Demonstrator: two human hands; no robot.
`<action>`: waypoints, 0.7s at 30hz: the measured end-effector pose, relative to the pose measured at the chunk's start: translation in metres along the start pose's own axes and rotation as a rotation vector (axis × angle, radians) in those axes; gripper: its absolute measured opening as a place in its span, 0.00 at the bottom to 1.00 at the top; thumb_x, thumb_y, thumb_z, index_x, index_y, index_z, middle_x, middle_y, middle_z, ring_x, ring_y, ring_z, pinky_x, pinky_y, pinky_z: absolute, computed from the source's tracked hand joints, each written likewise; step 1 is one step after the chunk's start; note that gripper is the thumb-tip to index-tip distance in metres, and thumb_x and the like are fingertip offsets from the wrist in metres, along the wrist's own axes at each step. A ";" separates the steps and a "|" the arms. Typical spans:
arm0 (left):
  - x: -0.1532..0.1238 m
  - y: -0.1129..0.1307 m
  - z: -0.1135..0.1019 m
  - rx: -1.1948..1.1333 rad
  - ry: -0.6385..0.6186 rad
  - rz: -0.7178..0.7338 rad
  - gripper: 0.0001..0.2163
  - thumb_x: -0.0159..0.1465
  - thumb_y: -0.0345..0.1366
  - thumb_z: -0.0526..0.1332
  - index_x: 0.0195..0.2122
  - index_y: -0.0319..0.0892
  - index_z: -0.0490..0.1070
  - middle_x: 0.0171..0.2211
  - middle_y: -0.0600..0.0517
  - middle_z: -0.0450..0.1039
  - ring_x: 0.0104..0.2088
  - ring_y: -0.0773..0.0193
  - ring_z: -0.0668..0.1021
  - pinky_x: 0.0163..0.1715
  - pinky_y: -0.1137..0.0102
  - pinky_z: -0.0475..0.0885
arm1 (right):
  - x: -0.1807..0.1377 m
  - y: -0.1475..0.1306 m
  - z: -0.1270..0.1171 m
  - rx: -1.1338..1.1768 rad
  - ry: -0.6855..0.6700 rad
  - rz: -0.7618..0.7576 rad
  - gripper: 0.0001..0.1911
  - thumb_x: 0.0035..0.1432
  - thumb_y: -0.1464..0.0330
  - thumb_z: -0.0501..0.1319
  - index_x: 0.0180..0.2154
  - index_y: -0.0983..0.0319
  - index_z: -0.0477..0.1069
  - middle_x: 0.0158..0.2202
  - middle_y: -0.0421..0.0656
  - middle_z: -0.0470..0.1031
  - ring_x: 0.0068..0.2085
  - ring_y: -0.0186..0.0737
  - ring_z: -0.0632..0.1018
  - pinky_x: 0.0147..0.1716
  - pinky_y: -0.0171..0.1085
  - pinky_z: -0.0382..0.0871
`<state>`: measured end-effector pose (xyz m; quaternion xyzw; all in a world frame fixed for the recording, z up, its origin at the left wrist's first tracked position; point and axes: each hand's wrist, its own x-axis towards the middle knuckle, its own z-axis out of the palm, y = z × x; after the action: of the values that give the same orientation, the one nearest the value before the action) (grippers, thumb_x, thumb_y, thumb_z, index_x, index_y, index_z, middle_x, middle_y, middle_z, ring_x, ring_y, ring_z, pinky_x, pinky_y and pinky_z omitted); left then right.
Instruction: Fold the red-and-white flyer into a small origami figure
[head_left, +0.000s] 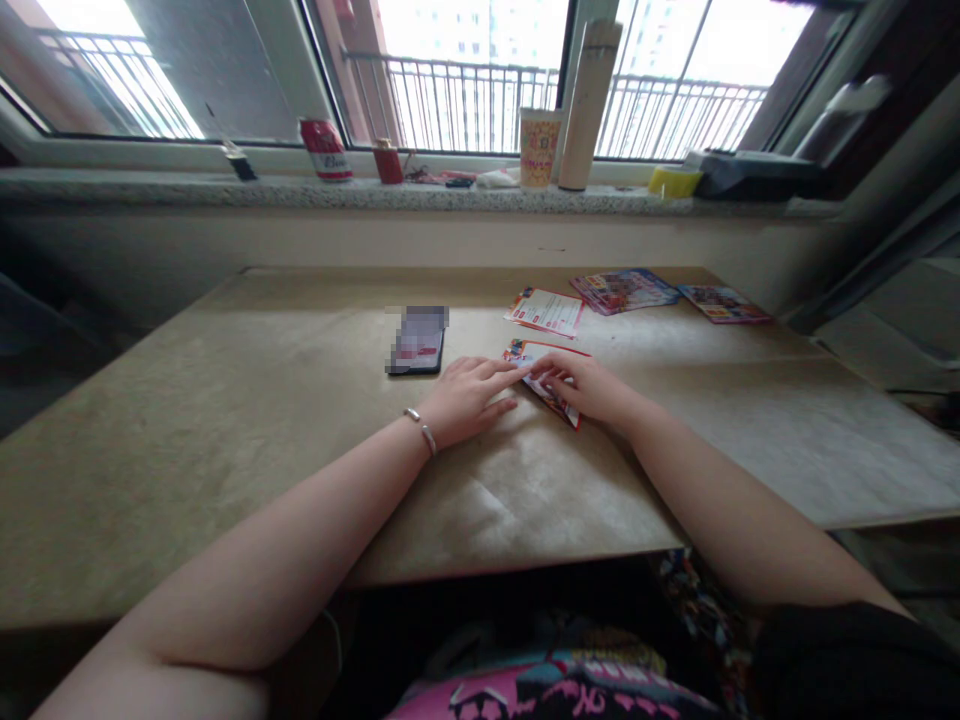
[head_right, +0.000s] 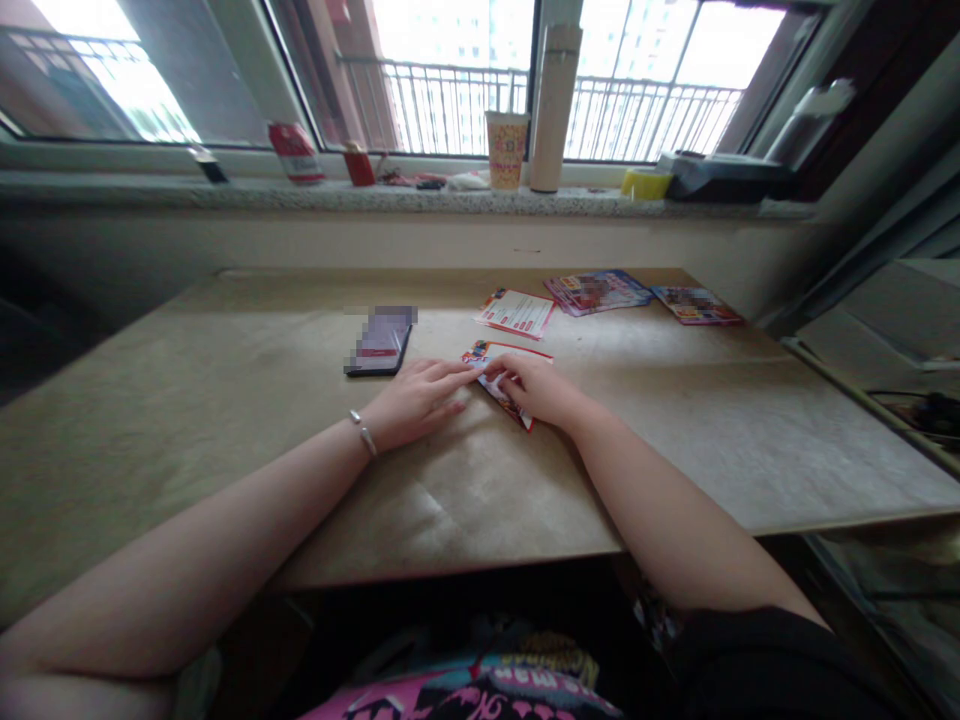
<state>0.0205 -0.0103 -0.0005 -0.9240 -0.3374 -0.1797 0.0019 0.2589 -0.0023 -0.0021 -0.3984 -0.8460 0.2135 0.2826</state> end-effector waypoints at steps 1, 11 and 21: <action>0.000 0.000 0.000 -0.005 -0.024 -0.013 0.21 0.68 0.43 0.51 0.62 0.48 0.60 0.57 0.47 0.67 0.54 0.55 0.69 0.58 0.55 0.58 | 0.000 0.001 -0.001 0.014 0.014 -0.009 0.15 0.56 0.75 0.54 0.45 0.60 0.71 0.41 0.44 0.77 0.42 0.37 0.77 0.42 0.39 0.71; -0.001 0.003 -0.002 -0.003 -0.160 -0.063 0.18 0.70 0.44 0.47 0.59 0.56 0.65 0.57 0.48 0.66 0.59 0.53 0.65 0.61 0.45 0.51 | 0.000 0.013 -0.016 -0.386 0.062 -0.032 0.17 0.56 0.66 0.60 0.47 0.62 0.74 0.53 0.50 0.72 0.57 0.51 0.68 0.58 0.52 0.59; 0.000 0.003 0.002 0.038 -0.126 -0.120 0.18 0.69 0.45 0.50 0.57 0.51 0.67 0.61 0.46 0.62 0.60 0.51 0.64 0.61 0.45 0.53 | -0.001 0.004 -0.005 -0.435 -0.093 0.040 0.23 0.56 0.58 0.61 0.50 0.61 0.74 0.52 0.53 0.71 0.52 0.53 0.70 0.54 0.52 0.64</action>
<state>0.0229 -0.0126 -0.0022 -0.9113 -0.3951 -0.1147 -0.0123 0.2646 0.0001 -0.0009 -0.4565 -0.8762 0.0500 0.1463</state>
